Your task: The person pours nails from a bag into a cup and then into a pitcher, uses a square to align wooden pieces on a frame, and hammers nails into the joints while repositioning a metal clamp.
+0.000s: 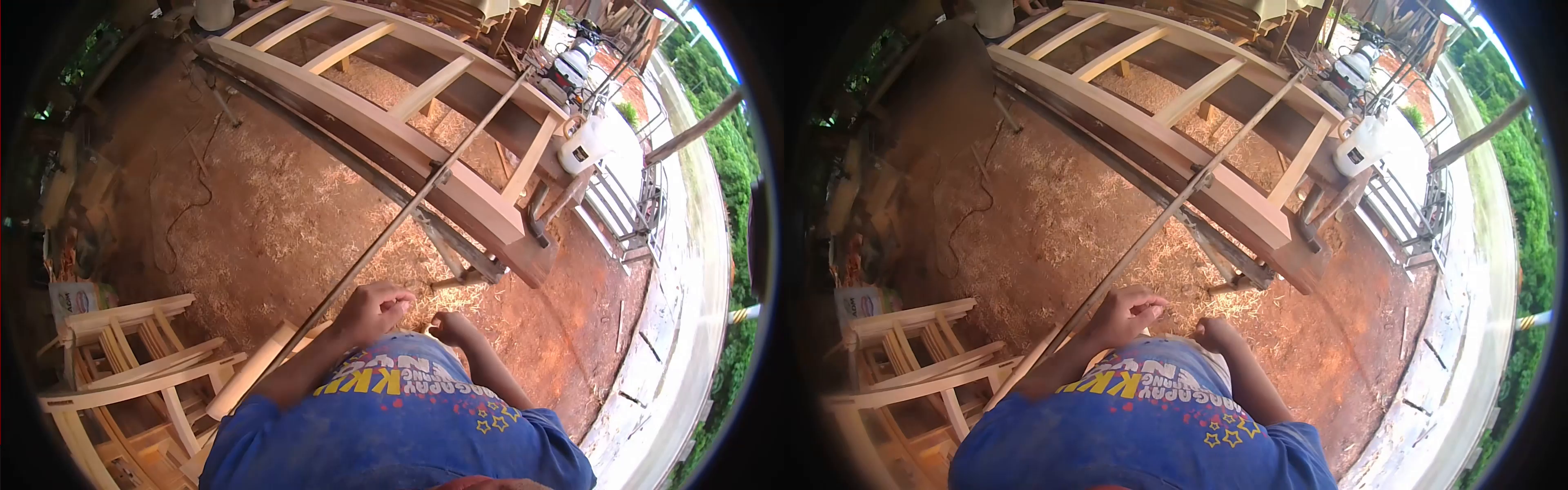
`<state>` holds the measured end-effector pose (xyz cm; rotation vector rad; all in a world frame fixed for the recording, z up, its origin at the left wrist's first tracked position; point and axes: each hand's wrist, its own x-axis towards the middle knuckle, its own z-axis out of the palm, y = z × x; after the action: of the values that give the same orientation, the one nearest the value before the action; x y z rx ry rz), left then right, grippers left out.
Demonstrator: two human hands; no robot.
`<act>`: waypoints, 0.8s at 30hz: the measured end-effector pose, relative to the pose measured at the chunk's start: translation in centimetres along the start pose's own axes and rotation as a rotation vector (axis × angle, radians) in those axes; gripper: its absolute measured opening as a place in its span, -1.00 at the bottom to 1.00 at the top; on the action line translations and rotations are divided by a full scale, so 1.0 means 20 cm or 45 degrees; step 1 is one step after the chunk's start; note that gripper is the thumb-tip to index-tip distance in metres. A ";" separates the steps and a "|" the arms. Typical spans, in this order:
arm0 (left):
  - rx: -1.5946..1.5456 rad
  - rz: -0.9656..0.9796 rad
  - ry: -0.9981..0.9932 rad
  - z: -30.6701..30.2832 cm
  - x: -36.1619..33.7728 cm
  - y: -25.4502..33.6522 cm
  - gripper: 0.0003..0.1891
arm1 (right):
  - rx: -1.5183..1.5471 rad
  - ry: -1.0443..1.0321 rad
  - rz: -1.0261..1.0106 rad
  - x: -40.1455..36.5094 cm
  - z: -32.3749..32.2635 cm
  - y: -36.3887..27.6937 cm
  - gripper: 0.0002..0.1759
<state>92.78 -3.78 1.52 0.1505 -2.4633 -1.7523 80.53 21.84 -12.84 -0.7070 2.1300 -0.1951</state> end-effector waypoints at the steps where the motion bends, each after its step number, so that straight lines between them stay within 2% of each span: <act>1: -0.010 0.026 0.049 -0.05 -0.01 0.02 -0.80 | -0.031 -0.019 -0.027 0.01 0.02 -0.01 -0.60; 7: -0.116 0.020 0.239 -0.29 -0.08 -0.04 -0.83 | -0.046 0.058 -0.046 0.10 -0.06 -0.10 -0.59; 11: -0.127 -0.015 0.088 -0.25 -0.09 -0.03 -0.82 | 0.030 0.101 0.002 0.17 -0.16 -0.18 -0.57; 12: -0.096 -0.014 0.048 -0.24 -0.08 -0.02 -0.81 | 0.047 0.166 -0.089 0.19 -0.17 -0.18 -0.55; 16: -0.051 -0.048 0.022 -0.13 -0.06 -0.03 -0.79 | 0.101 0.121 -0.175 0.18 -0.25 -0.21 -0.51; 19: 0.001 -0.057 0.051 -0.03 -0.05 -0.02 -0.79 | 0.045 0.078 -0.175 0.22 -0.16 -0.06 -0.51; 20: 0.025 -0.054 0.072 0.00 -0.04 -0.02 -0.79 | 0.001 0.173 -0.251 0.27 -0.09 0.04 -0.58; 24: 0.110 -0.064 0.091 0.12 -0.01 0.05 -0.79 | 0.040 0.071 -0.198 0.22 -0.07 0.25 -0.60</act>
<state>92.53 -1.16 1.63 0.2801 -2.5053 -1.6299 75.31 23.34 -16.97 -0.8586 2.1207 -0.3350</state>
